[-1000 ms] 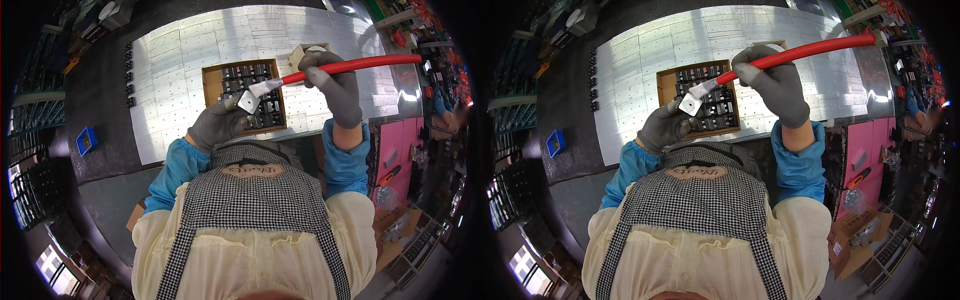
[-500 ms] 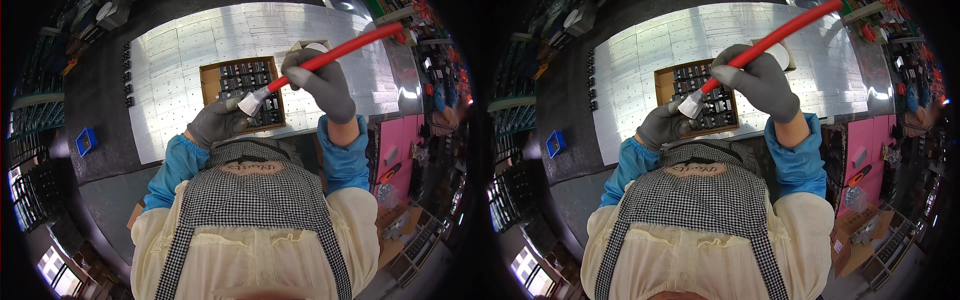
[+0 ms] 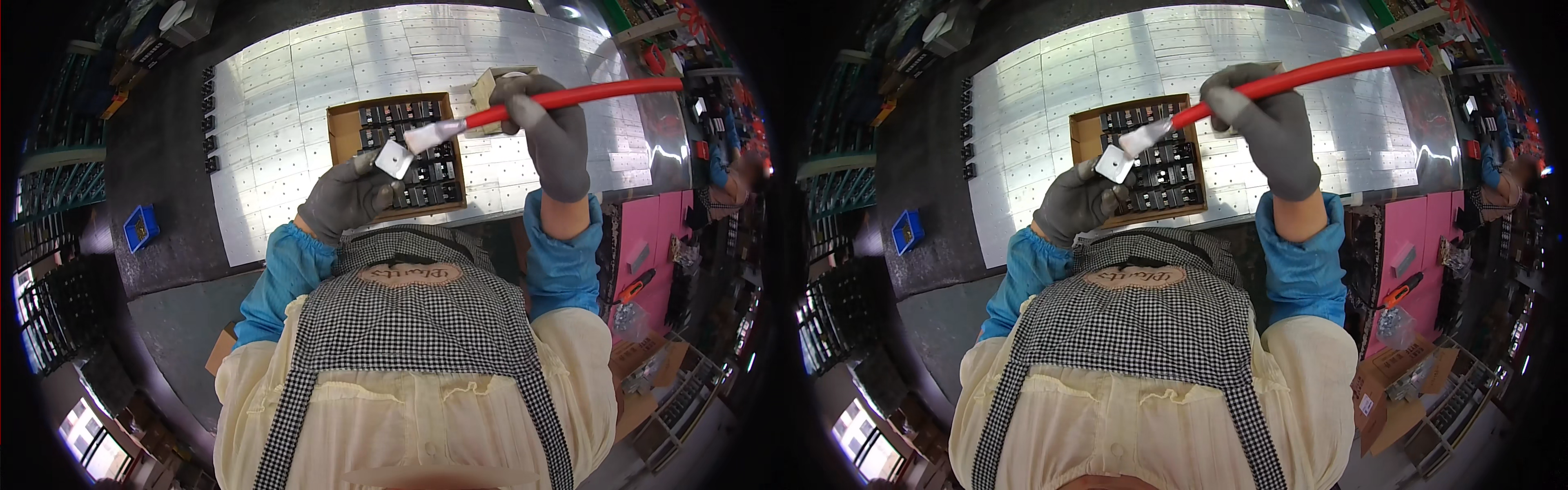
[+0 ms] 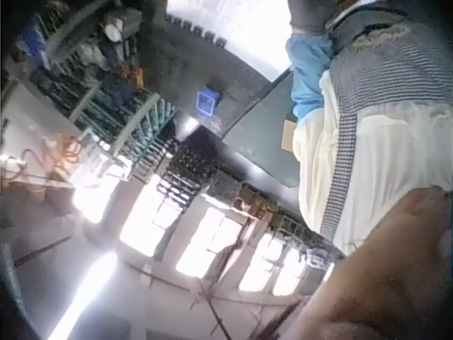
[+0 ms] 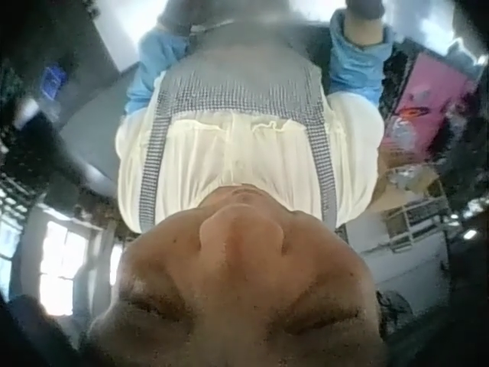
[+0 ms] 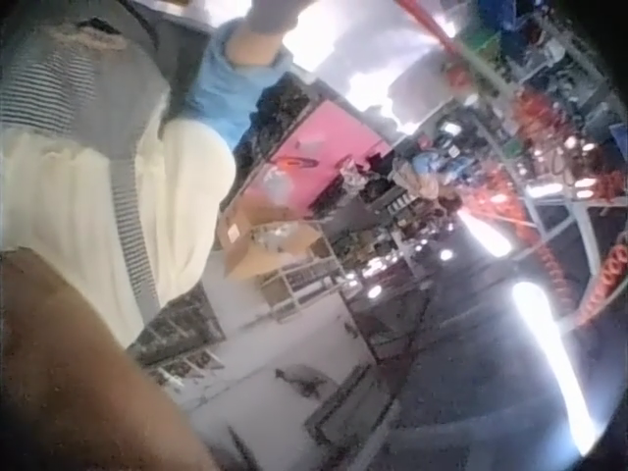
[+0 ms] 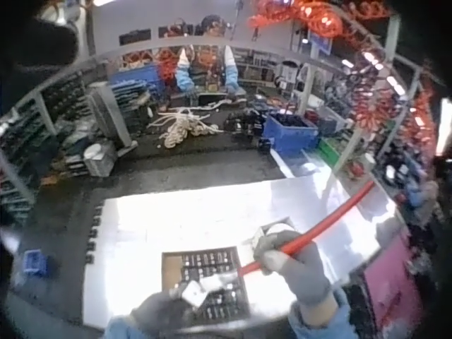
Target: Applying adhesive or sealant to electronic components with a brush and organizing them.
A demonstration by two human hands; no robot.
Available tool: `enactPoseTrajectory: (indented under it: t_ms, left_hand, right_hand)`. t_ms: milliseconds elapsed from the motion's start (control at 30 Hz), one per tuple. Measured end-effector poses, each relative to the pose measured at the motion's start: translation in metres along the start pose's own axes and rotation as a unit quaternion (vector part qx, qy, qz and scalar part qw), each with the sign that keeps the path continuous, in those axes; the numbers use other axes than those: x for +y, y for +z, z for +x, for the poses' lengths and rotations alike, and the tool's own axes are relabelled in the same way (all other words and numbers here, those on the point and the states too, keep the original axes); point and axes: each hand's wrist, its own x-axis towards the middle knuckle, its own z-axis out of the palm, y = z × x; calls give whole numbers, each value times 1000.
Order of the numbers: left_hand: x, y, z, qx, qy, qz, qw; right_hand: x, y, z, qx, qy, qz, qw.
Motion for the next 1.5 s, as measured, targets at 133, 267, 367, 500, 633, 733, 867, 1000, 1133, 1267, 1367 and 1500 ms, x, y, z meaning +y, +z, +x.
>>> enactPoseTrajectory:
  t_ms: [133,267,367,500,633,733,867,1000,1133,1267,1367,1500]
  left_hand:
    - [0,-1,-1,2,-10,-32,999]
    - [0,-1,-2,-33,-2,-52,998]
    - [1,1,-2,-26,-1,-73,997]
    - [0,4,-3,1,3,-74,997]
    - [1,5,-6,-7,17,-44,999]
    - [2,4,-5,-2,15,-12,1000]
    - [2,5,-5,-12,-1,38,999]
    - [4,9,-13,12,17,73,997]
    - [4,14,-25,-34,19,77,996]
    - [15,16,-63,131,49,176,974]
    - [38,8,-113,115,91,225,963]
    - [80,-16,-206,281,285,395,827]
  right_hand:
    - [9,4,-4,-95,54,-21,994]
    - [14,1,-3,49,30,-37,998]
    - [13,0,-5,39,-17,48,998]
    - [15,5,-8,-75,8,56,996]
    - [16,7,-6,84,-10,-14,996]
    - [14,10,-7,-9,-17,67,998]
    - [9,13,-3,-43,-9,-7,999]
    - [7,13,-1,-32,2,0,999]
    - [14,33,-9,-82,31,-5,996]
    - [17,47,8,19,18,-71,997]
    - [21,53,6,50,-9,-36,998]
    - [32,75,-2,78,-8,-8,997]
